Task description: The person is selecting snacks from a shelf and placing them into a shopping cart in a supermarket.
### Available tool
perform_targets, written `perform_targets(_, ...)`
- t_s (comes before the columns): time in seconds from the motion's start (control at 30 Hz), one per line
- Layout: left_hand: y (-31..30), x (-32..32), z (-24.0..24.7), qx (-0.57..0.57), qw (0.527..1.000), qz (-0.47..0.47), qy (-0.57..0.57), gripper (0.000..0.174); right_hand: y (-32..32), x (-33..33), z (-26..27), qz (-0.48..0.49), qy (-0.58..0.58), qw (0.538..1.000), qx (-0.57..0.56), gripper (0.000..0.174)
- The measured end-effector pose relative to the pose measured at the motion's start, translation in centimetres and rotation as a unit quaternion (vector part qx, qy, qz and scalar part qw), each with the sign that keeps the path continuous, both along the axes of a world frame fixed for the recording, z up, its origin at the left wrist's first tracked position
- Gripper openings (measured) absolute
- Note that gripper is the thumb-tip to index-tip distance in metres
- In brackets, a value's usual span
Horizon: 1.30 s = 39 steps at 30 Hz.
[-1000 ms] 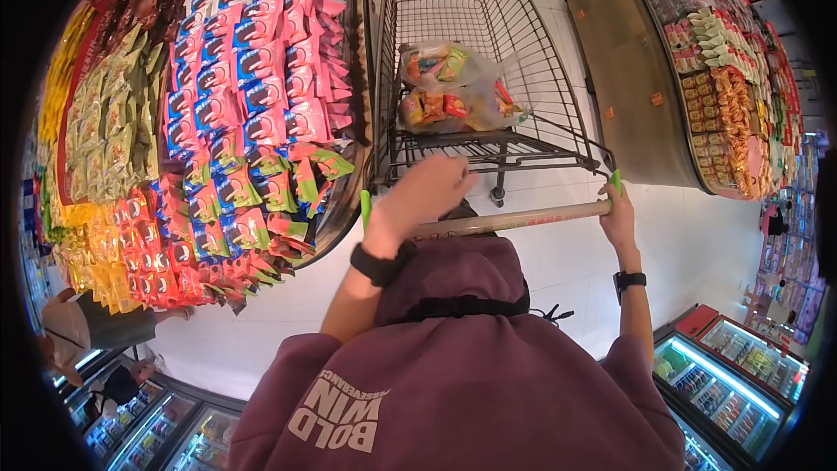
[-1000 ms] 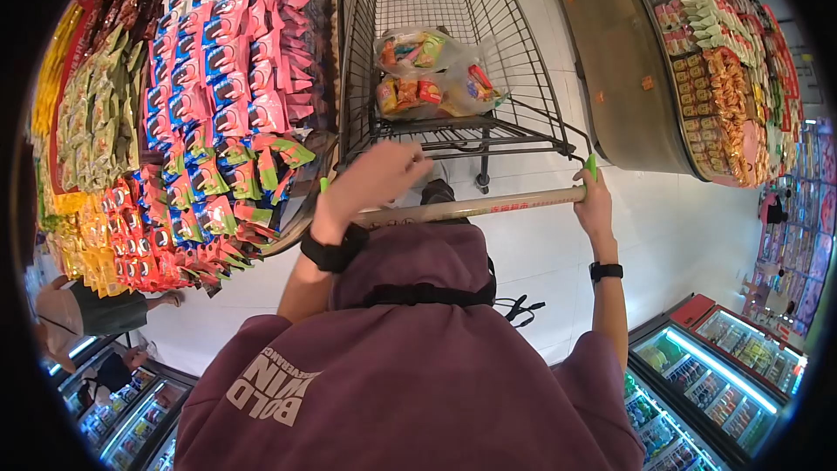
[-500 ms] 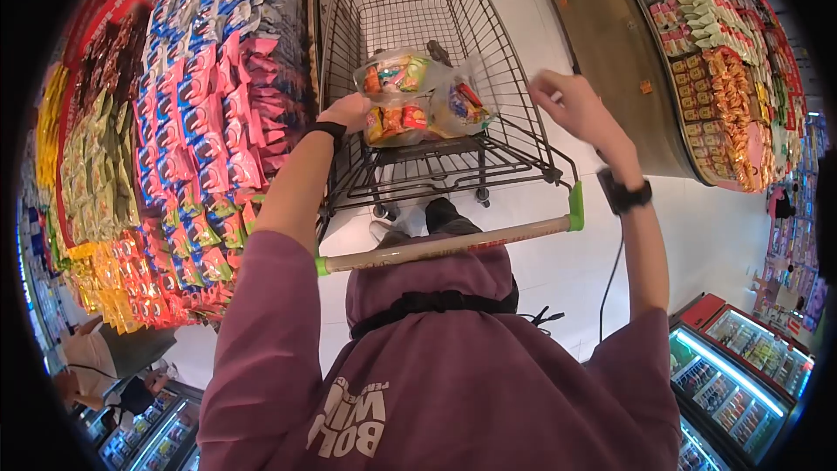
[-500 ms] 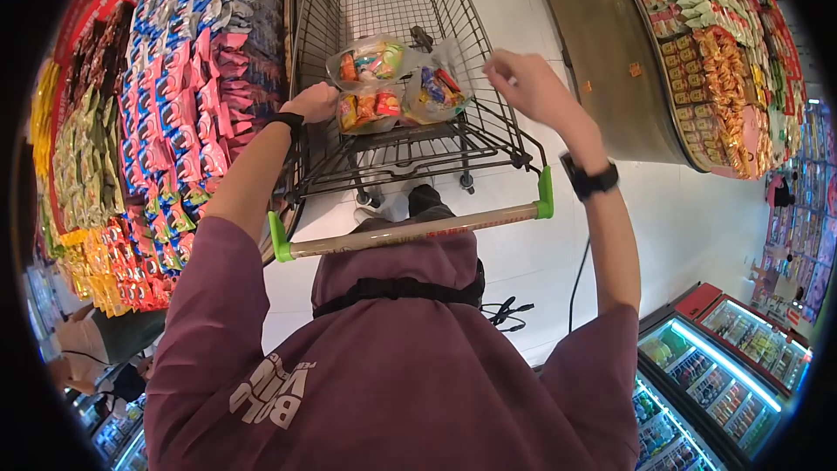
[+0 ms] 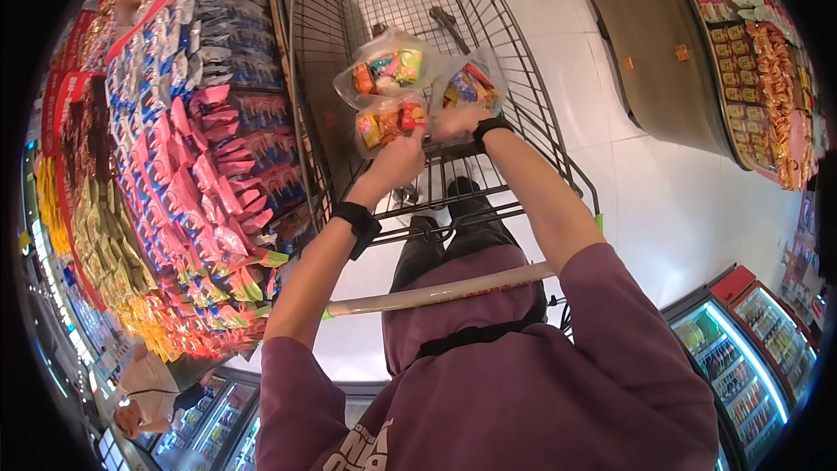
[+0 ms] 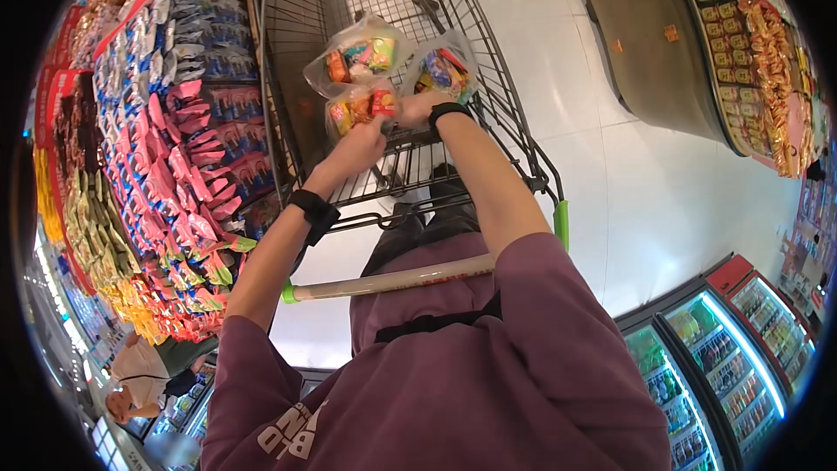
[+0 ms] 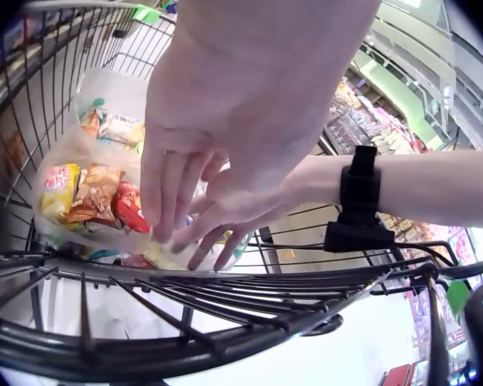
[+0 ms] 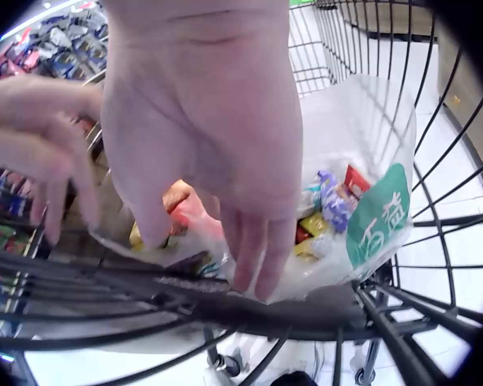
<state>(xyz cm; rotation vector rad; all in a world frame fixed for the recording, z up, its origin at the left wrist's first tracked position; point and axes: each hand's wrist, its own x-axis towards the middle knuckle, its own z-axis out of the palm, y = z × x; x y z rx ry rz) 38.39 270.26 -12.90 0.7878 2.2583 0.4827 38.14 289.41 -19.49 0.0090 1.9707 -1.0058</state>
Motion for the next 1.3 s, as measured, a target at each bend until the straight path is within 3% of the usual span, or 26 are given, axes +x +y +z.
perform_targets(0.03,0.4,-0.4,-0.3,0.054,0.998,0.003,0.042,0.035,-1.0,0.7,-0.7,0.039,0.010,0.999,0.019,0.040)
perform_targets(0.1,1.7,-1.2,0.0,0.036,0.999,-0.024,0.028,0.039,-2.1,1.6,-1.5,0.119,0.036,0.990,0.061,0.044)
perform_targets(0.13,2.1,-1.6,-2.1,-0.028,0.999,-0.040,0.016,0.041,-2.3,1.7,-1.6,0.134,0.037,0.987,0.079,0.045)
perform_targets(0.23,3.0,-3.0,-6.0,0.045,0.992,-0.113,0.032,0.033,-1.5,1.3,-0.7,0.163,0.014,0.981,0.103,0.047)
perform_targets(0.27,2.9,-3.8,-10.4,-0.018,0.988,-0.155,-0.014,0.026,-0.5,0.7,0.2,0.166,-0.013,0.982,0.092,0.045)
perform_targets(0.3,3.7,-4.4,-10.9,-0.043,0.985,-0.166,-0.011,0.025,0.7,0.0,1.1,0.170,-0.040,0.981,0.080,0.044)
perform_targets(0.33,4.7,-4.9,-10.4,-0.069,0.982,-0.176,-0.007,0.025,2.3,-0.5,1.6,0.112,-0.050,0.991,0.051,0.034)
perform_targets(0.4,6.5,-5.6,-8.5,-0.123,0.980,-0.154,-0.019,0.026,4.8,-2.2,-3.1,0.069,-0.096,0.993,0.014,0.024)
perform_targets(0.43,6.3,-5.7,-9.6,-0.130,0.972,-0.191,0.033,0.027,5.7,-3.0,-3.3,0.065,-0.053,0.991,0.103,0.021)
perform_targets(0.47,6.0,-6.0,-10.6,-0.138,0.960,-0.228,0.083,0.028,6.3,-3.0,-5.4,-0.032,0.010,0.989,0.143,0.023)
perform_targets(0.53,5.7,-5.8,-11.5,-0.144,0.957,-0.206,0.148,0.029,7.4,-4.5,-7.7,-0.101,0.111,0.979,0.137,0.029)
perform_targets(0.57,5.6,-5.6,-11.8,-0.143,0.965,-0.144,0.165,0.031,7.2,-5.4,-9.7,-0.149,0.067,0.979,0.120,0.033)
perform_targets(0.63,5.7,-5.6,-10.9,-0.127,0.977,-0.043,0.168,0.038,6.5,-6.4,-11.0,-0.145,0.018,0.977,0.156,0.041)
perform_targets(0.7,6.1,-5.9,-7.9,-0.092,0.984,0.038,0.146,0.051,5.1,-5.7,-16.0,-0.186,0.055,0.960,0.203,0.045)
perform_targets(0.8,5.5,-6.0,-8.4,0.030,0.970,0.072,0.231,0.063,3.1,-5.0,-18.8,-0.186,0.126,0.922,0.315,0.041)
perform_targets(0.87,5.6,-6.2,-9.2,0.069,0.964,0.092,0.239,0.058,2.8,-5.2,-19.3,-0.182,0.170,0.904,0.348,0.044)
perform_targets(0.93,6.0,-6.5,-9.8,0.089,0.970,0.136,0.181,0.055,3.4,-6.0,-24.3,-0.184,0.151,0.933,0.271,0.040)
perform_targets(1.0,6.6,-7.0,-9.9,0.086,0.974,0.202,0.055,0.054,3.8,-6.1,-25.0,-0.154,0.121,0.956,0.218,0.040)
perform_targets(1.1,6.7,-8.3,-10.2,0.151,0.948,0.269,0.078,0.043,4.7,-6.1,-20.2,-0.049,0.000,0.987,0.155,0.050)
perform_targets(1.13,6.5,-8.8,-10.3,0.180,0.938,0.279,0.101,0.038,5.3,-6.2,-11.3,-0.062,-0.156,0.979,0.119,0.065)
perform_targets(1.2,5.9,-9.7,-9.7,0.157,0.943,0.288,0.052,0.039,4.7,-5.7,-11.8,0.033,-0.157,0.978,0.135,0.051)
perform_targets(1.27,5.8,-10.1,-9.1,0.145,0.945,0.293,0.032,0.035,4.7,-5.9,-12.5,0.035,-0.159,0.975,0.149,0.049)
perform_targets(1.3,5.5,-10.3,-9.2,0.147,0.944,0.294,0.030,0.034,4.6,-5.8,-12.0,-0.011,-0.163,0.975,0.153,0.053)
